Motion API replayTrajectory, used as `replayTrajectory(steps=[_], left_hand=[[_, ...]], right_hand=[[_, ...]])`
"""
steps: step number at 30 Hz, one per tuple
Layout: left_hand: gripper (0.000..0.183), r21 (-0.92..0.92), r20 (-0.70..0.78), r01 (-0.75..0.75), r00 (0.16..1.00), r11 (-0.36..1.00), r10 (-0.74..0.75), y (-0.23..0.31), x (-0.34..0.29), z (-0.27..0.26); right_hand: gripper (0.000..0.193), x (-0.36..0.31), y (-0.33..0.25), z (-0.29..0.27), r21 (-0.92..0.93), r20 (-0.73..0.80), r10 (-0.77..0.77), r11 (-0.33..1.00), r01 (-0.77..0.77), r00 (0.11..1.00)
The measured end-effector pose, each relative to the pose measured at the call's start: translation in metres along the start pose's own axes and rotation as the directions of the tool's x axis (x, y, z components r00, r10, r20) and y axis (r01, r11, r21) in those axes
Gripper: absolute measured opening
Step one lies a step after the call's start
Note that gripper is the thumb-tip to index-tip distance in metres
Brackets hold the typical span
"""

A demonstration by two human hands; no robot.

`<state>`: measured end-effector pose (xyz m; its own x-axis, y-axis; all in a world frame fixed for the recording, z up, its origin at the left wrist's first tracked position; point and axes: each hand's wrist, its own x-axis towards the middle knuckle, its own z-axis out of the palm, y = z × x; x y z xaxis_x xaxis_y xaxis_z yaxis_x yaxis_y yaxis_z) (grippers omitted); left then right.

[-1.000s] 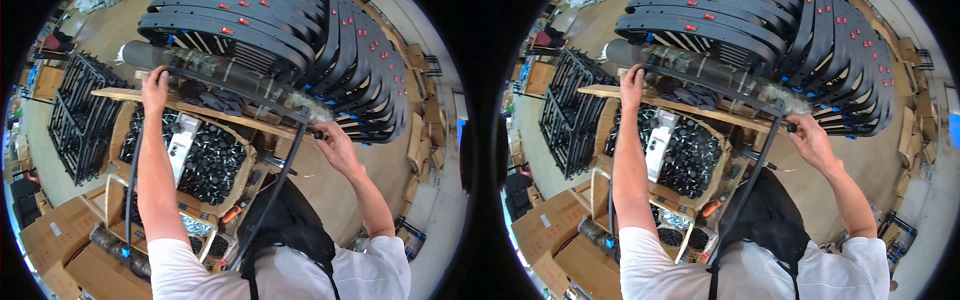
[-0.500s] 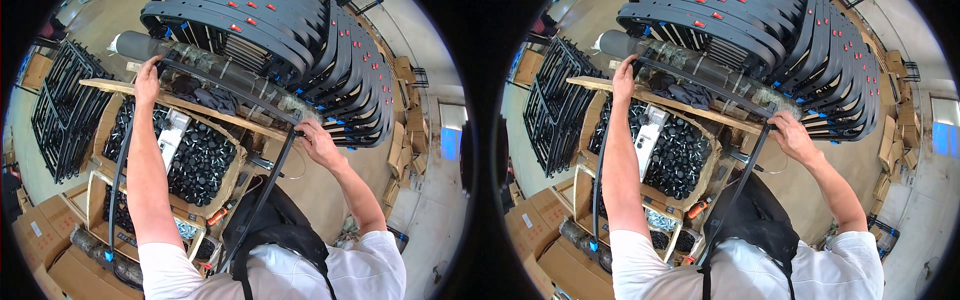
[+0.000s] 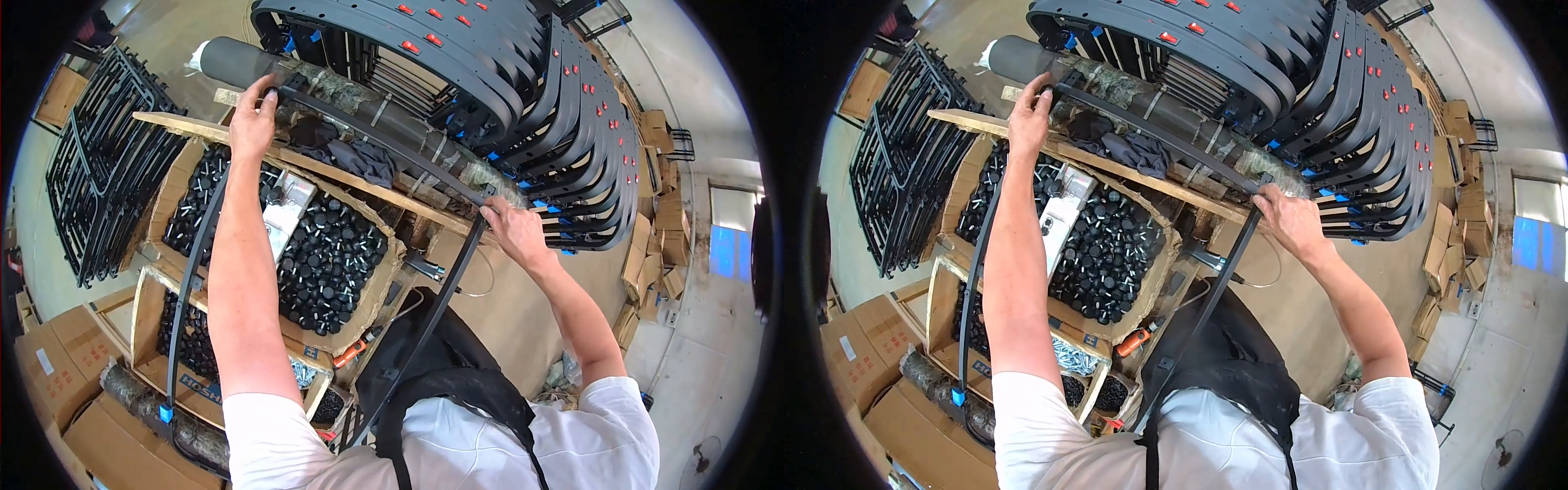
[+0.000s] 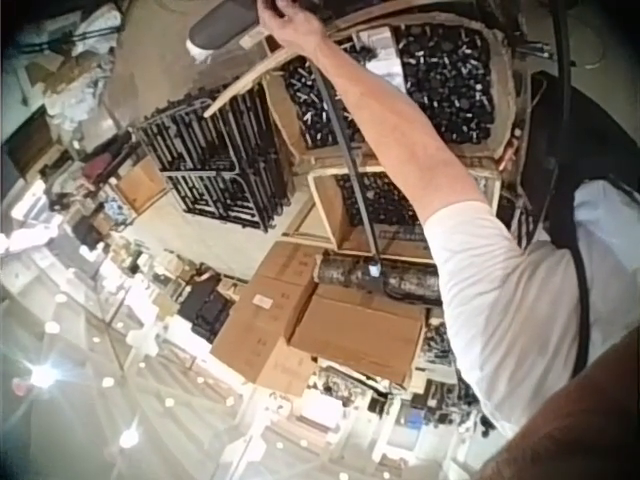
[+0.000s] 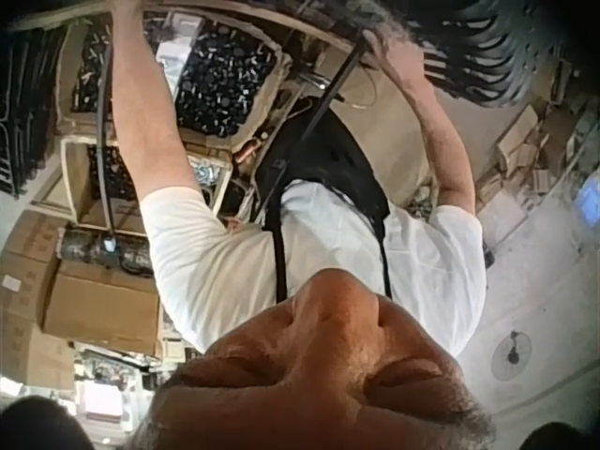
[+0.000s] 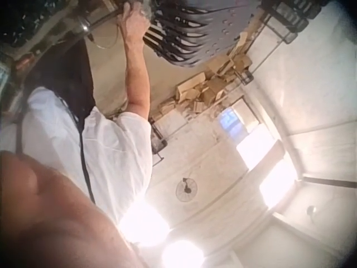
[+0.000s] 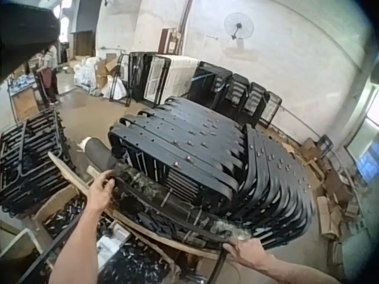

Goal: Assembling and wiring industrial street light housings at a factory workbench using hand tools and a power screwdriver.

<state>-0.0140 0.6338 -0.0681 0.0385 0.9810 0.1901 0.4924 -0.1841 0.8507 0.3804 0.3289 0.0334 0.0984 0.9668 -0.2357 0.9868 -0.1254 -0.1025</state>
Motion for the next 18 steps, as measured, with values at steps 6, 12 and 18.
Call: replayTrajectory(steps=[6, 12, 18], left_hand=[[0.03, -0.064, 0.037, 0.026, 0.999, 0.998, -0.024, -0.01, -0.001, -0.006], [0.03, -0.019, -0.02, 0.023, 1.0, 1.0, -0.024, -0.008, 0.0, -0.002], [0.03, 0.028, -0.011, 0.103, 0.995, 0.994, -0.103, 0.005, -0.003, 0.002]], right_hand=[[0.041, -0.004, -0.011, -0.019, 0.085, 0.063, -0.079, 0.994, 0.074, 0.995], [0.047, -0.005, -0.001, -0.015, -0.046, 0.167, -0.028, 0.998, 0.036, 0.986], [0.057, 0.005, -0.011, -0.022, -0.324, 0.171, 0.006, 0.945, 0.05, 0.985]])
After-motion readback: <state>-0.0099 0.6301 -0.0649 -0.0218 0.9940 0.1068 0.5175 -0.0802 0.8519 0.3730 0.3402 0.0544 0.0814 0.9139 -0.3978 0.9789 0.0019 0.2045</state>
